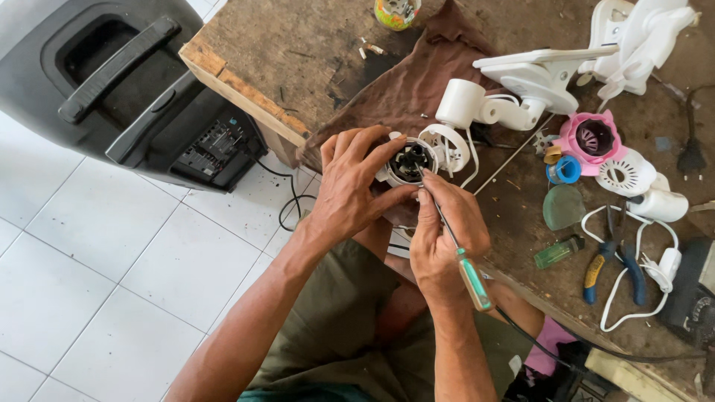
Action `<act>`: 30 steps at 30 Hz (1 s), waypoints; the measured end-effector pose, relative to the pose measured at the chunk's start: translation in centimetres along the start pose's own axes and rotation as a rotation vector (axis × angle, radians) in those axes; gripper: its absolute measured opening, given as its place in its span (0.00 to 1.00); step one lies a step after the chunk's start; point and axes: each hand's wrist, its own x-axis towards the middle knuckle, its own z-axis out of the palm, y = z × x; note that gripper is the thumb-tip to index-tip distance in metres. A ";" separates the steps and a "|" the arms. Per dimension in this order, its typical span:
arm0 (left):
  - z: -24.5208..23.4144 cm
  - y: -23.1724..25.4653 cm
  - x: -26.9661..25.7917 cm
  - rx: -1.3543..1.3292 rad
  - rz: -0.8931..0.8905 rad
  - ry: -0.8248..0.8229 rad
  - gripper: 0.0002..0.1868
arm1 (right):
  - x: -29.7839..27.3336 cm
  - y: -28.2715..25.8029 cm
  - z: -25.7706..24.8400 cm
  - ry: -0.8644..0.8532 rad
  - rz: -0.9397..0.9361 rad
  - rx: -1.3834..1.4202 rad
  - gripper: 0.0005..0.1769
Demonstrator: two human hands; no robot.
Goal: The person repairs a small white fan motor by soldering wires to its terminals and then using a screwdriver to adjust the internal components. They handle the fan motor, wires, and tools on a cluttered workbench.
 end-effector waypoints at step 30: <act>0.1 0.7 0.0 0.048 0.011 0.036 0.37 | -0.3 0.4 1.0 0.051 -0.196 -0.028 0.06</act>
